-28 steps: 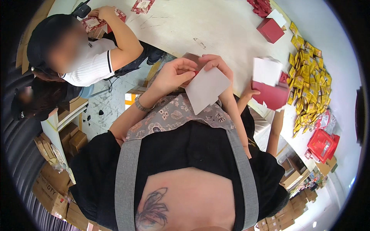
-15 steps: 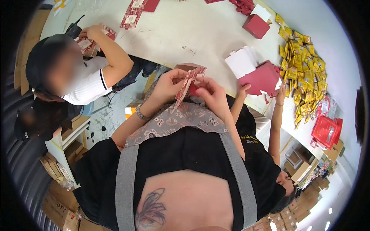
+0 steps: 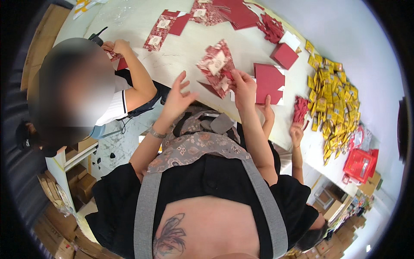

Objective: The person unpacks a plastic-wrapped package containing red paper boxes and inserts. They fold the red paper pieces into small boxes and place them on the table alongside other workers.

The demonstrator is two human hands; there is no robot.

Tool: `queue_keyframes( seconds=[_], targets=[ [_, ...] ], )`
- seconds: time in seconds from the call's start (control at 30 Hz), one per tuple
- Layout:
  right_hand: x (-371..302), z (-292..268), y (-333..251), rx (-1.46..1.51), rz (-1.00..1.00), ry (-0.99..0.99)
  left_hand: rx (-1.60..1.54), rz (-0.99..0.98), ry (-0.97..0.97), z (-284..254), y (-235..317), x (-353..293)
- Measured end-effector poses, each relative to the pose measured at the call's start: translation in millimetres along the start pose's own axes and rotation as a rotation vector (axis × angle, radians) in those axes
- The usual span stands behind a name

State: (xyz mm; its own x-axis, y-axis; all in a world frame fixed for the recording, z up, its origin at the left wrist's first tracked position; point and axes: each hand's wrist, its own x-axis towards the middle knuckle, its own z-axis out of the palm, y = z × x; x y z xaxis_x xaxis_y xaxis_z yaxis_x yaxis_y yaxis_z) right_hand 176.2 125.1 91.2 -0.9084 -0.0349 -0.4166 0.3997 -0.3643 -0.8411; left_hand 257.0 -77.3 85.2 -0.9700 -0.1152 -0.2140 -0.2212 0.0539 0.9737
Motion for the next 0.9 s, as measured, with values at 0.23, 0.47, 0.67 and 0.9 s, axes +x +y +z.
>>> queue_keyframes(
  seconds=[0.23,0.47,0.67,0.9],
  targets=[
    [35,81,0,-0.099,0.020,-0.233,-0.036,0.298,0.271,-1,-50,99],
    [31,64,-25,-0.456,-0.590,-0.014,-1.059,-0.147,-0.059,-90,3,151],
    [18,18,16,-0.389,-0.336,0.065,-1.605,-0.148,-0.084,-99,28,161],
    [-15,1,51,-0.378,-0.151,0.104,-1.633,0.020,-0.115,-118,5,197]
  ],
)
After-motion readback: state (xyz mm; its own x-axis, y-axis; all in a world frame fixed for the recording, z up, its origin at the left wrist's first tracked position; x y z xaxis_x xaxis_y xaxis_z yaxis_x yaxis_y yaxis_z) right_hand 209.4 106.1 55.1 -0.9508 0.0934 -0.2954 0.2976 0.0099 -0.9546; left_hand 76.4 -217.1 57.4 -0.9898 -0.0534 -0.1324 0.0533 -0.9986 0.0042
